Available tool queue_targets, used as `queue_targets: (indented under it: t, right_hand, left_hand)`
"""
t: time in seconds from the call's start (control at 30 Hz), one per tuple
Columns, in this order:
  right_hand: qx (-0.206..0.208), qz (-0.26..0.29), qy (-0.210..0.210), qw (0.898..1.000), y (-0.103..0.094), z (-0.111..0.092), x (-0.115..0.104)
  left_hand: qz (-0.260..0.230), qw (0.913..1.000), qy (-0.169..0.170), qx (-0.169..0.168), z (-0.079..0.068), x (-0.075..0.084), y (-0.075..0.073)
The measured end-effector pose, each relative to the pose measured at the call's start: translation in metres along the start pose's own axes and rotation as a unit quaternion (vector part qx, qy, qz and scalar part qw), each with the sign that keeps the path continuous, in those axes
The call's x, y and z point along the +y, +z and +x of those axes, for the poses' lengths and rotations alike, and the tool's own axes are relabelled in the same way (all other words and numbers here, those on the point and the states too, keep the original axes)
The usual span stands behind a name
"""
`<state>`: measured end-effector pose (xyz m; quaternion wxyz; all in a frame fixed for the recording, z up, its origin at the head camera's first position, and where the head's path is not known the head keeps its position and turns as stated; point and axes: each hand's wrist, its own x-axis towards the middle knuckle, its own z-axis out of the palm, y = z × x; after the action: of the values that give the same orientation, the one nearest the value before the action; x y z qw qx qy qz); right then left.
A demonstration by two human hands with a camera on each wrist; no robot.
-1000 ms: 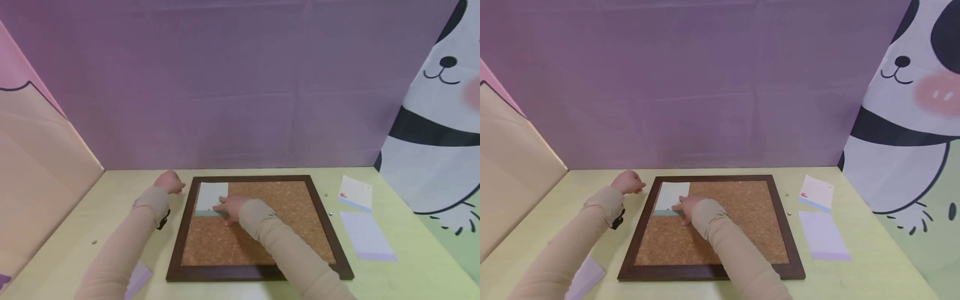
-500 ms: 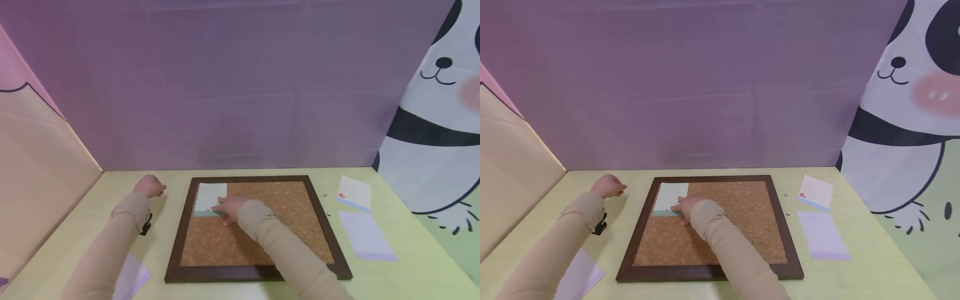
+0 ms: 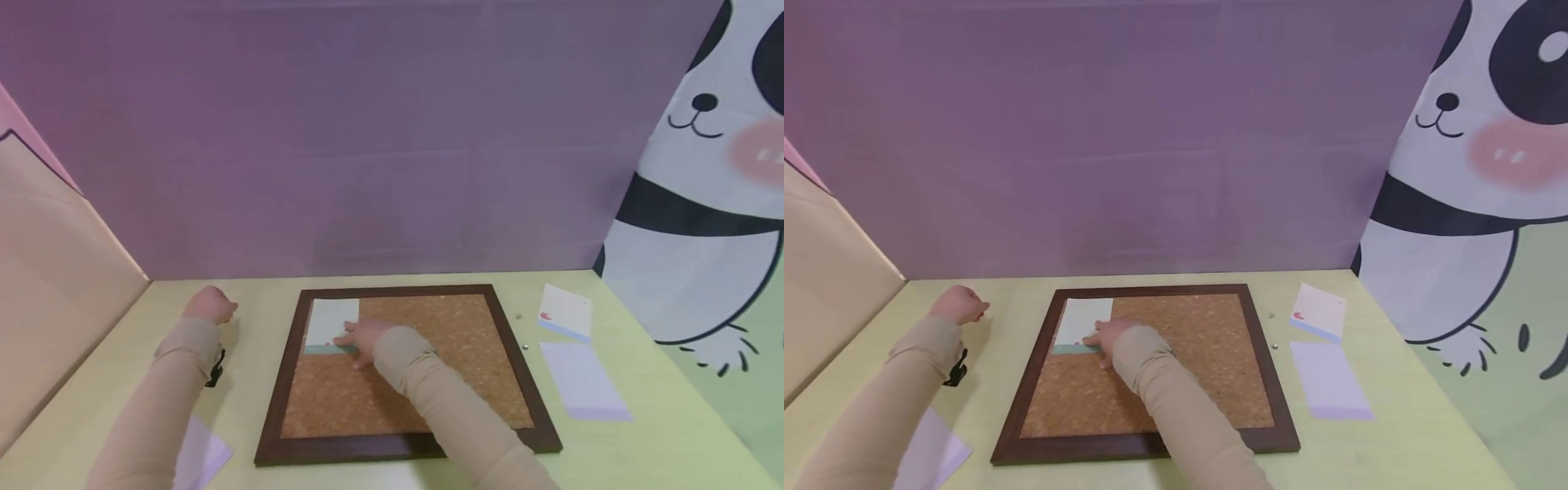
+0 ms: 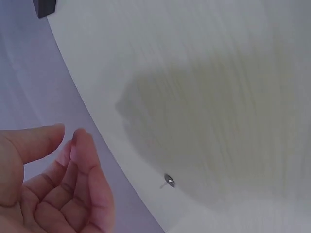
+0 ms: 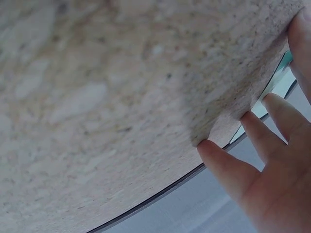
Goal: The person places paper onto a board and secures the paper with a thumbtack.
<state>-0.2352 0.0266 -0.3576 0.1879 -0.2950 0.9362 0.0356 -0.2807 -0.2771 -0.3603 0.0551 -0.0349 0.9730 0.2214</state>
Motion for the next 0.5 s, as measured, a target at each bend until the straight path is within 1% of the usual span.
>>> queue_targets:
  t: [0.1,0.2,0.33,0.5]
  right_hand:
    - [-0.003,-0.002,0.0,1.0,0.001,0.001,-0.002]
    - [-0.005,-0.006,0.004,1.0,0.001,0.002,-0.004]
    - [-0.003,-0.01,0.01,1.0,0.002,0.002,-0.006]
    - [-0.002,0.007,0.008,1.0,0.004,0.002,-0.006]
  left_hand:
    - [0.0,1.0,-0.007,0.007,0.0,-0.01,-0.001]
    - [-0.001,0.9997,-0.022,0.009,-0.001,-0.016,-0.002]
    - [-0.006,0.9991,-0.041,0.001,-0.006,-0.019,-0.005]
    - [-0.007,0.9991,-0.042,0.0,-0.012,-0.022,-0.009]
